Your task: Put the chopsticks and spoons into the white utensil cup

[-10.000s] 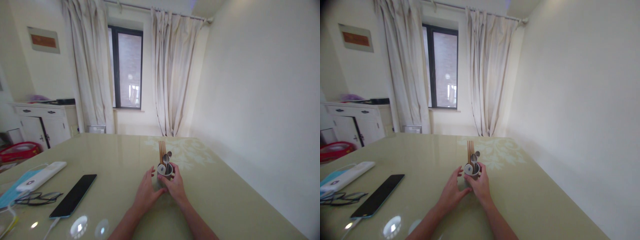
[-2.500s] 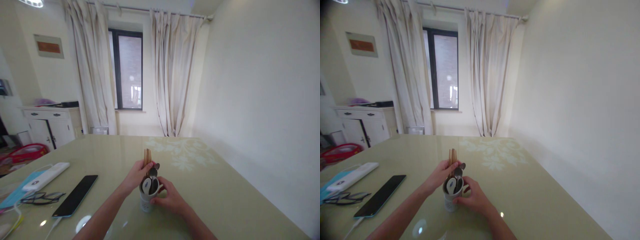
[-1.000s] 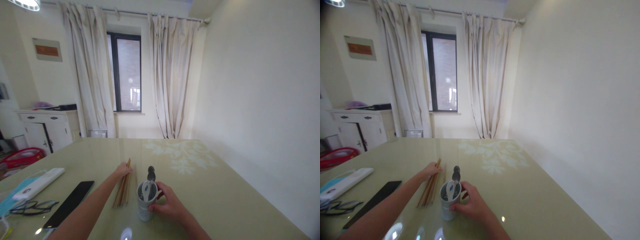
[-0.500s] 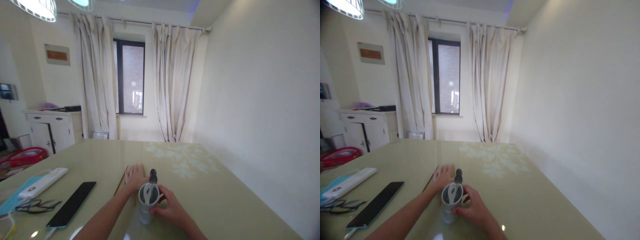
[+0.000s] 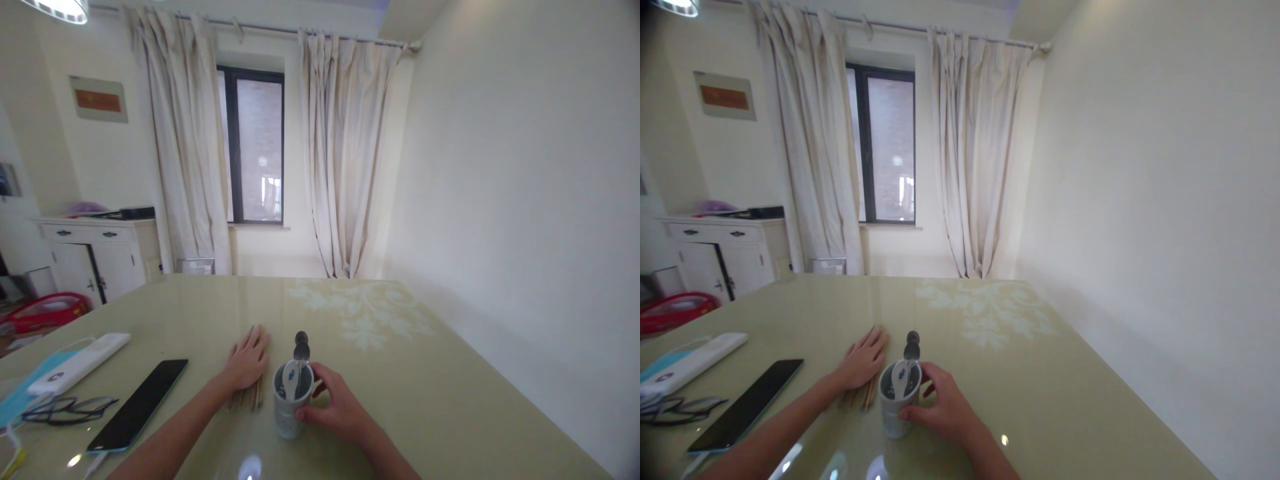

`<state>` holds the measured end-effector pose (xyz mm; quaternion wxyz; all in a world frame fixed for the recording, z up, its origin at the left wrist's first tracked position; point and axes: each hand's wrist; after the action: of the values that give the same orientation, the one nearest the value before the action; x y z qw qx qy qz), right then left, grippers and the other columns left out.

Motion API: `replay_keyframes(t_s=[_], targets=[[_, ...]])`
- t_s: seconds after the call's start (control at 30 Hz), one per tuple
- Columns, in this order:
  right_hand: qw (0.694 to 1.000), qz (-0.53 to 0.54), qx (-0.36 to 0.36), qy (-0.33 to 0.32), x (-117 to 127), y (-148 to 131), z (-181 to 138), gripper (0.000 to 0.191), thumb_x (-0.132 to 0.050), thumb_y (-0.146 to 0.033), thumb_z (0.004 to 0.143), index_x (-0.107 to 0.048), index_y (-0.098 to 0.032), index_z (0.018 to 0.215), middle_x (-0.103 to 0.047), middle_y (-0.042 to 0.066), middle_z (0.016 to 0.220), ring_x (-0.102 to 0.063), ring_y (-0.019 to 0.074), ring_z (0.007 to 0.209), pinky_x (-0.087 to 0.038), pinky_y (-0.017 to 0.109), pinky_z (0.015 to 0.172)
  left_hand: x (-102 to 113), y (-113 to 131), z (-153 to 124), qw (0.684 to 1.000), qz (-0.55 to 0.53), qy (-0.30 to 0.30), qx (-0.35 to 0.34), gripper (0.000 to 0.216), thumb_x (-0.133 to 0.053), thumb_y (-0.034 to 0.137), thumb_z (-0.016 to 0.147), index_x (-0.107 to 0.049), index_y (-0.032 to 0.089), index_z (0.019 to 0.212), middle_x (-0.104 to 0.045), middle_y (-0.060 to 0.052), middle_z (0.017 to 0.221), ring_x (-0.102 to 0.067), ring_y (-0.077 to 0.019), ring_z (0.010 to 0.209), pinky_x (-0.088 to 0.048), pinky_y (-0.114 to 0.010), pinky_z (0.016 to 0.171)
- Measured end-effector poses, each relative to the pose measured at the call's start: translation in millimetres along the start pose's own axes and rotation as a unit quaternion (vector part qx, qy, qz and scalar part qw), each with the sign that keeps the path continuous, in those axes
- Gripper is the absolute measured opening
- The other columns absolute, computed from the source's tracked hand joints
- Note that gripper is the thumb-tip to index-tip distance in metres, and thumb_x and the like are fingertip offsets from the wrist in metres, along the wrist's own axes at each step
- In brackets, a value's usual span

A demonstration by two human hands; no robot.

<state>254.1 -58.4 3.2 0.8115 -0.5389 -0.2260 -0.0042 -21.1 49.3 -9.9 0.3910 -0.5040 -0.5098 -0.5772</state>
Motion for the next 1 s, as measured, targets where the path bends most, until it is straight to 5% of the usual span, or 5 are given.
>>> replay_keyframes(t_s=[0.17, 0.5, 0.67, 0.8, 1.0], targets=[[1.000, 0.008, 0.008, 0.004, 0, 5, -1, 0.078, -0.093, -0.056, 0.072, -0.070, -0.024, 0.139, -0.074, 0.015, 0.131, -0.070, 0.0345, 0.110, -0.060, 0.045, 0.090, -2, -23, -7, 0.995, -0.033, 0.026, -0.087, 0.068, -0.035, 0.030, 0.101, -0.041, 0.006, 0.164, -0.023, -0.018, 0.176, -0.020, -0.0292, 0.166, -0.020, -0.045, 0.135], [1.000, -0.003, 0.019, 0.003, -1, 8, -1, 0.080, -0.092, -0.062, 0.072, -0.070, -0.024, 0.139, -0.073, 0.015, 0.133, -0.070, 0.0344, 0.111, -0.059, 0.043, 0.090, -32, -54, -26, 0.979, -0.044, 0.083, -0.182, 0.062, -0.032, 0.042, 0.109, -0.049, 0.013, 0.160, -0.038, -0.017, 0.171, -0.038, -0.0302, 0.159, -0.035, -0.050, 0.130], [1.000, 0.006, 0.026, -0.001, -1, 4, -2, 0.076, -0.091, -0.061, 0.074, -0.070, -0.024, 0.138, -0.073, 0.015, 0.136, -0.070, 0.0355, 0.114, -0.060, 0.044, 0.091, 14, -9, -37, 0.966, -0.185, 0.120, -0.138, 0.066, -0.039, 0.059, 0.106, -0.054, 0.021, 0.157, -0.044, -0.012, 0.169, -0.037, -0.0319, 0.160, -0.029, -0.056, 0.132], [1.000, 0.004, 0.027, -0.004, -1, 3, -2, 0.075, -0.090, -0.059, 0.076, -0.069, -0.024, 0.140, -0.072, 0.015, 0.137, -0.070, 0.0354, 0.114, -0.060, 0.045, 0.092, 62, 52, -56, 0.888, -0.432, 0.052, -0.145, 0.064, -0.044, 0.064, 0.103, -0.061, 0.025, 0.150, -0.064, -0.010, 0.155, -0.060, -0.0281, 0.143, -0.048, -0.044, 0.120], [1.000, 0.008, 0.023, 0.002, -1, 3, -1, 0.074, -0.093, -0.056, 0.073, -0.072, -0.023, 0.136, -0.075, 0.014, 0.131, -0.071, 0.0352, 0.109, -0.061, 0.044, 0.088, 79, 92, -60, 0.883, -0.428, 0.028, -0.189, 0.034, -0.067, 0.043, 0.089, -0.078, 0.018, 0.108, -0.084, -0.010, 0.104, -0.078, -0.0266, 0.101, -0.058, -0.034, 0.085]])
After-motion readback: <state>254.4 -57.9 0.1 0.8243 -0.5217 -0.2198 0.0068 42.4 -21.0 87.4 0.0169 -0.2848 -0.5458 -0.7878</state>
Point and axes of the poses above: each hand's wrist, its own z-axis towards the middle knuckle, its own x-axis out of the back of the hand, y = z × x
